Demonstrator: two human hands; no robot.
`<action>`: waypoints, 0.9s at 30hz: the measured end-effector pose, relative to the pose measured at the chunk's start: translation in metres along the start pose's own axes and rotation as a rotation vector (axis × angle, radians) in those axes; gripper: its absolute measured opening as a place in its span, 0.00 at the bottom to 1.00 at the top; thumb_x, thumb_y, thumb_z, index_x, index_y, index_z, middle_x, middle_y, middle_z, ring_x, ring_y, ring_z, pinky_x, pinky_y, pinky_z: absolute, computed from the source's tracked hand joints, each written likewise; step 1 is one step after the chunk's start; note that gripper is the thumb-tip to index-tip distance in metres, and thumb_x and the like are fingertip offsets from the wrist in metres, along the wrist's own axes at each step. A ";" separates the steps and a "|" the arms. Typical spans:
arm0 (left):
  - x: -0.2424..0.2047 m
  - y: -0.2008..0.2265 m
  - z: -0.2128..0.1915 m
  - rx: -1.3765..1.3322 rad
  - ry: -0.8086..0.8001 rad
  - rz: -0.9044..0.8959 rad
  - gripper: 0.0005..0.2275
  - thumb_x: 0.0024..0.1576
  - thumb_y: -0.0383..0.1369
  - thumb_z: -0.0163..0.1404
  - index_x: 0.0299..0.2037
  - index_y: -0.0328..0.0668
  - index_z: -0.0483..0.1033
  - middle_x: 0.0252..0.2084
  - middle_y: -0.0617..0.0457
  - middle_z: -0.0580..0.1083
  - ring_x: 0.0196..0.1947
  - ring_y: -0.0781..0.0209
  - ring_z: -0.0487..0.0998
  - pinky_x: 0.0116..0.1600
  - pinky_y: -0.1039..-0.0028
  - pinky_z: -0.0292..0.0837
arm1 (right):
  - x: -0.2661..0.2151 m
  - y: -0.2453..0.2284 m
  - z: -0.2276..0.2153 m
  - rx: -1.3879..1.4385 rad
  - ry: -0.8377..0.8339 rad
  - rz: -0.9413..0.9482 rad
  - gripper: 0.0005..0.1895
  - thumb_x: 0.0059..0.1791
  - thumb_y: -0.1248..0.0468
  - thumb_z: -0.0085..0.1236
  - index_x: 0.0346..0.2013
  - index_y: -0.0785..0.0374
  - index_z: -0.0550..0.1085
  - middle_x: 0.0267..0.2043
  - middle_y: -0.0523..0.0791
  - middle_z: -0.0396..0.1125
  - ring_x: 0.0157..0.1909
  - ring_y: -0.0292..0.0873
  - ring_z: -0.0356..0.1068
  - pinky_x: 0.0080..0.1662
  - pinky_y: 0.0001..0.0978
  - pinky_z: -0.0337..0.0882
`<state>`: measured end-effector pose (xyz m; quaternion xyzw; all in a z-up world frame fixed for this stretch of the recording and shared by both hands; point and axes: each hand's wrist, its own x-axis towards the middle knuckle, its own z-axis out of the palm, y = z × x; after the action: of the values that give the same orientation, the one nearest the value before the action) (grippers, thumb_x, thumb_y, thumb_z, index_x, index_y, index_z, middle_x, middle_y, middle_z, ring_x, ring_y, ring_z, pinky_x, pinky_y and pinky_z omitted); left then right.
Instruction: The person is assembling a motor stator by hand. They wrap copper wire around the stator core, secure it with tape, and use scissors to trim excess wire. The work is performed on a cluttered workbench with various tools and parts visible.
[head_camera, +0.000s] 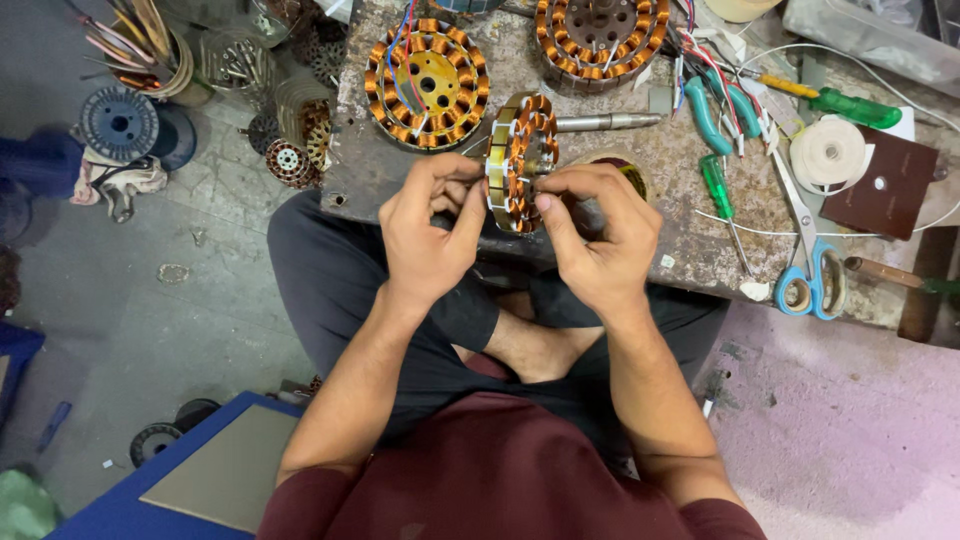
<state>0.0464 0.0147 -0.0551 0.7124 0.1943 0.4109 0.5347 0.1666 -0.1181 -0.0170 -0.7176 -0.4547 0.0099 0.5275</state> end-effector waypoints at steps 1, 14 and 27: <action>0.001 -0.001 0.001 -0.072 -0.001 -0.015 0.09 0.62 0.18 0.55 0.50 0.29 0.73 0.42 0.48 0.79 0.40 0.67 0.82 0.44 0.79 0.79 | 0.000 0.000 0.000 0.015 0.004 0.019 0.08 0.51 0.75 0.65 0.43 0.68 0.77 0.44 0.49 0.75 0.45 0.43 0.76 0.49 0.30 0.75; 0.009 -0.002 -0.003 -0.043 -0.041 -0.033 0.04 0.58 0.17 0.54 0.38 0.31 0.74 0.36 0.53 0.71 0.33 0.70 0.69 0.39 0.79 0.66 | 0.004 -0.003 -0.002 -0.034 -0.111 -0.103 0.12 0.49 0.75 0.64 0.47 0.68 0.78 0.48 0.51 0.73 0.49 0.47 0.75 0.52 0.34 0.74; 0.000 -0.017 -0.018 -0.122 0.089 -0.165 0.04 0.57 0.20 0.60 0.40 0.31 0.80 0.37 0.58 0.70 0.32 0.75 0.65 0.36 0.83 0.60 | 0.010 -0.006 -0.007 -0.028 -0.139 -0.072 0.47 0.39 0.58 0.81 0.67 0.65 0.64 0.63 0.52 0.59 0.53 0.43 0.68 0.49 0.32 0.74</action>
<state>0.0346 0.0313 -0.0687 0.6412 0.2503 0.4076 0.6001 0.1728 -0.1166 -0.0047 -0.7057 -0.5159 0.0341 0.4845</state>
